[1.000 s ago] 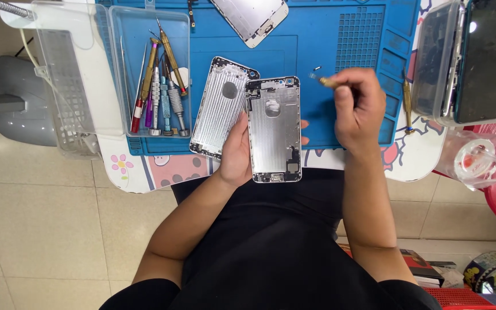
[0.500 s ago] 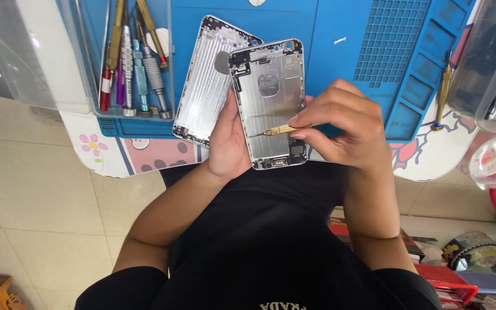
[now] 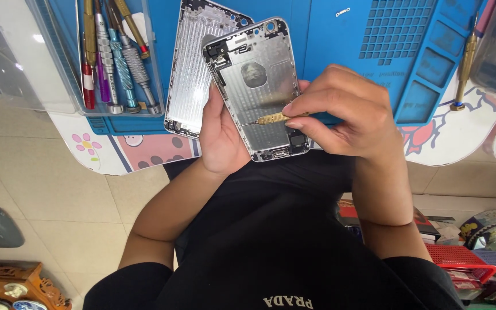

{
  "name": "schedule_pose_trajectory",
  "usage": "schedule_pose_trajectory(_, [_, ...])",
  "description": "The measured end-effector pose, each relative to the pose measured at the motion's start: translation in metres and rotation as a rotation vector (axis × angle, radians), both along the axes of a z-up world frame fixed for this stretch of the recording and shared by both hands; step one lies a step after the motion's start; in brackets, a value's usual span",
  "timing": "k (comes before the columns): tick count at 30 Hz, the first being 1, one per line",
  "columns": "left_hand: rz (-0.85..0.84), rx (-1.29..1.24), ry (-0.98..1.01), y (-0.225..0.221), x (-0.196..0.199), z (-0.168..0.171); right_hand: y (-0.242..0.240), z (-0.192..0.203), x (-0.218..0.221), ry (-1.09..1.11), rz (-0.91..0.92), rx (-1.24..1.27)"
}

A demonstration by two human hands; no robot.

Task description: The person is disassembling a mobile phone using a precision screwdriver to remove internal screws and components on a repair mat.

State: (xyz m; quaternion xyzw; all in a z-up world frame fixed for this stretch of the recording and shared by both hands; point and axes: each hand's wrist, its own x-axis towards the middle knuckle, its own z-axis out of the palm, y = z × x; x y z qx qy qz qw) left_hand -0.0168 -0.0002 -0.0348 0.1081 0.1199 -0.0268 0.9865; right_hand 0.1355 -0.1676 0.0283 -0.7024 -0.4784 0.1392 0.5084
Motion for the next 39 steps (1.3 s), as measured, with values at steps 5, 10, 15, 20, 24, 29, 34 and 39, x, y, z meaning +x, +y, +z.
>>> schedule_pose_trajectory(5, [0.032, 0.017, 0.016, -0.001, -0.001, -0.004, 0.002, -0.003, -0.002, 0.014, -0.01, 0.008])
schedule_pose_trajectory(10, [0.034, 0.035, 0.036, -0.002, -0.005, -0.009, 0.0, -0.004, -0.004, -0.01, -0.02, -0.004])
schedule_pose_trajectory(15, [0.006, 0.075, 0.026, -0.002, -0.004, -0.01, 0.0, -0.008, -0.003, -0.087, -0.01, 0.022])
schedule_pose_trajectory(20, [-0.035, 0.117, -0.034, -0.004, 0.006, 0.001, 0.0, -0.006, -0.003, -0.091, -0.005, 0.009])
schedule_pose_trajectory(24, [-0.07, 0.132, -0.107, -0.003, 0.01, 0.005, -0.001, -0.004, -0.006, -0.082, -0.033, -0.007])
schedule_pose_trajectory(29, [-0.042, 0.136, 0.022, -0.004, -0.003, -0.005, 0.0, -0.007, -0.006, -0.089, -0.034, 0.01])
schedule_pose_trajectory(34, [-0.056, 0.15, -0.032, -0.004, 0.007, 0.003, -0.003, -0.008, -0.006, -0.085, -0.038, 0.02])
schedule_pose_trajectory(39, [-0.073, 0.15, -0.066, -0.005, 0.011, 0.003, 0.0, -0.007, -0.004, -0.088, -0.014, 0.028])
